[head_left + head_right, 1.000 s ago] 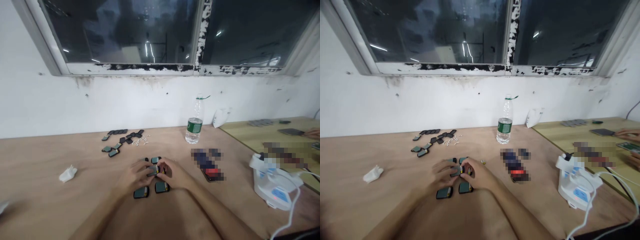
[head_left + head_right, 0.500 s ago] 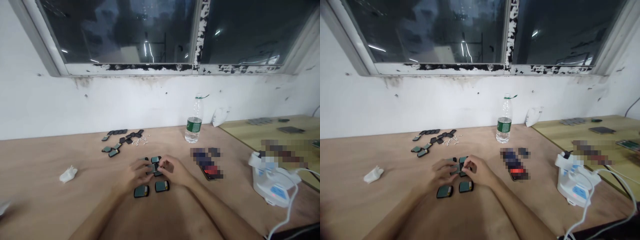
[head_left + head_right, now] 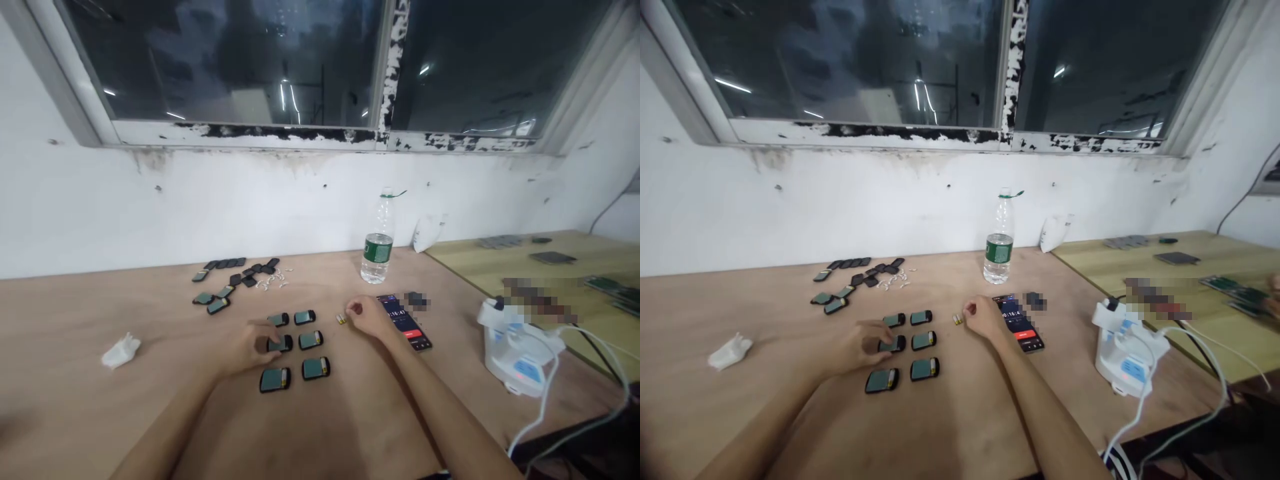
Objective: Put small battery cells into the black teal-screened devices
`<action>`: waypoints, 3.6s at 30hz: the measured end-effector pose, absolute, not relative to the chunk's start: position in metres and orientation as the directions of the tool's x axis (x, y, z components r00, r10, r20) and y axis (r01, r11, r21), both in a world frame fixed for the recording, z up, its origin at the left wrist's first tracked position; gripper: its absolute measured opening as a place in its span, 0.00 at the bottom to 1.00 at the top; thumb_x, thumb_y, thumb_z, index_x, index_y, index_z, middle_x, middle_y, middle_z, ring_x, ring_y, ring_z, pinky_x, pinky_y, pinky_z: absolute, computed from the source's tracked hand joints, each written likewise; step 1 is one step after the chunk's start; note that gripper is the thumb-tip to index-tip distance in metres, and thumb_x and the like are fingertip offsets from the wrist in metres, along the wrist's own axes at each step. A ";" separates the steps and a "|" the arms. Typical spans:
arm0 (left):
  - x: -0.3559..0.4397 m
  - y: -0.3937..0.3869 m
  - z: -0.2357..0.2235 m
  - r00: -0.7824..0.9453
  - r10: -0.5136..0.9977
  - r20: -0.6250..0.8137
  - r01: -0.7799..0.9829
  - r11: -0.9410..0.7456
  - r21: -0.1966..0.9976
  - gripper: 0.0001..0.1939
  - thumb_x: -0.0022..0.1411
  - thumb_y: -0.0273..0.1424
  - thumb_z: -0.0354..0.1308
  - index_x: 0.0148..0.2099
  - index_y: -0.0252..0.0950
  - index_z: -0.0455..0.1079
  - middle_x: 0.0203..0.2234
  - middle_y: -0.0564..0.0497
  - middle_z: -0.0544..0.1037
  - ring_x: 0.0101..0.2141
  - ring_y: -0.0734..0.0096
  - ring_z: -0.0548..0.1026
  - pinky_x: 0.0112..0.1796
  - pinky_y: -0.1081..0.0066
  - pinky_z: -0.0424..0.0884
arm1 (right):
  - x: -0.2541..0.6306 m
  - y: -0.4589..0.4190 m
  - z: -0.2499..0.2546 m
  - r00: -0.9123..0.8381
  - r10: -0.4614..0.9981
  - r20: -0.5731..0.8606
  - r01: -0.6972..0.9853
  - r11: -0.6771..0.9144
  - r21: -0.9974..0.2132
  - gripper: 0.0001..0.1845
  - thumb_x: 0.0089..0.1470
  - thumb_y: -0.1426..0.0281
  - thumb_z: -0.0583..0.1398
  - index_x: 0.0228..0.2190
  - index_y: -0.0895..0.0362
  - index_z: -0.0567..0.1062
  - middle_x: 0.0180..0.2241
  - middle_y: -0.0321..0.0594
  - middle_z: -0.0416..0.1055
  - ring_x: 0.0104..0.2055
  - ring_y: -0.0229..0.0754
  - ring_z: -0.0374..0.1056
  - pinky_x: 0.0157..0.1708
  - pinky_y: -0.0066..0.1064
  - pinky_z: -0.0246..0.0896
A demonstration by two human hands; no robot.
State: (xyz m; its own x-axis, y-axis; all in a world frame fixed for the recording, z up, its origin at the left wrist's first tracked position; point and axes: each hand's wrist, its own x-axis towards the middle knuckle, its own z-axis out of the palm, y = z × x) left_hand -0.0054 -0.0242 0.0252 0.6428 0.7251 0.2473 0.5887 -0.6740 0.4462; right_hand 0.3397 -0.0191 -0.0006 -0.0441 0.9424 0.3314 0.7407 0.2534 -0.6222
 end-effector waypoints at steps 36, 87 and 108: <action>0.046 -0.032 -0.009 0.631 0.596 0.497 0.569 -0.791 0.226 0.02 0.59 0.31 0.70 0.34 0.41 0.81 0.38 0.50 0.84 0.37 0.63 0.80 0.43 0.64 0.73 | 0.284 -0.055 0.003 -0.404 0.834 0.377 0.577 0.552 -0.602 0.10 0.52 0.73 0.66 0.38 0.53 0.75 0.38 0.39 0.75 0.41 0.46 0.69 0.43 0.35 0.61; 0.058 -0.070 0.022 0.811 0.498 0.308 0.444 -0.865 0.233 0.06 0.64 0.35 0.66 0.44 0.42 0.78 0.41 0.50 0.82 0.43 0.59 0.80 0.45 0.64 0.75 | 0.321 -0.031 0.015 -0.032 0.769 0.638 0.505 0.563 -0.654 0.05 0.57 0.72 0.59 0.32 0.55 0.75 0.31 0.38 0.70 0.35 0.41 0.66 0.39 0.34 0.63; 0.043 -0.049 0.003 0.620 0.472 0.626 0.504 -0.852 0.143 0.06 0.67 0.31 0.63 0.45 0.41 0.78 0.44 0.48 0.82 0.41 0.64 0.81 0.44 0.67 0.77 | 0.289 -0.060 0.012 -0.480 0.806 0.347 0.317 0.528 -0.788 0.15 0.53 0.70 0.67 0.43 0.52 0.74 0.35 0.36 0.75 0.36 0.41 0.69 0.37 0.30 0.66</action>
State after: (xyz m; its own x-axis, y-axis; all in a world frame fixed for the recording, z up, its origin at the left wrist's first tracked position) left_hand 0.0427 -0.0488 0.0027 0.6203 0.4723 0.6262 0.5043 -0.8516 0.1428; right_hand 0.2886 -0.0602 0.0121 -0.4800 0.8059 0.3465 0.3171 0.5277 -0.7880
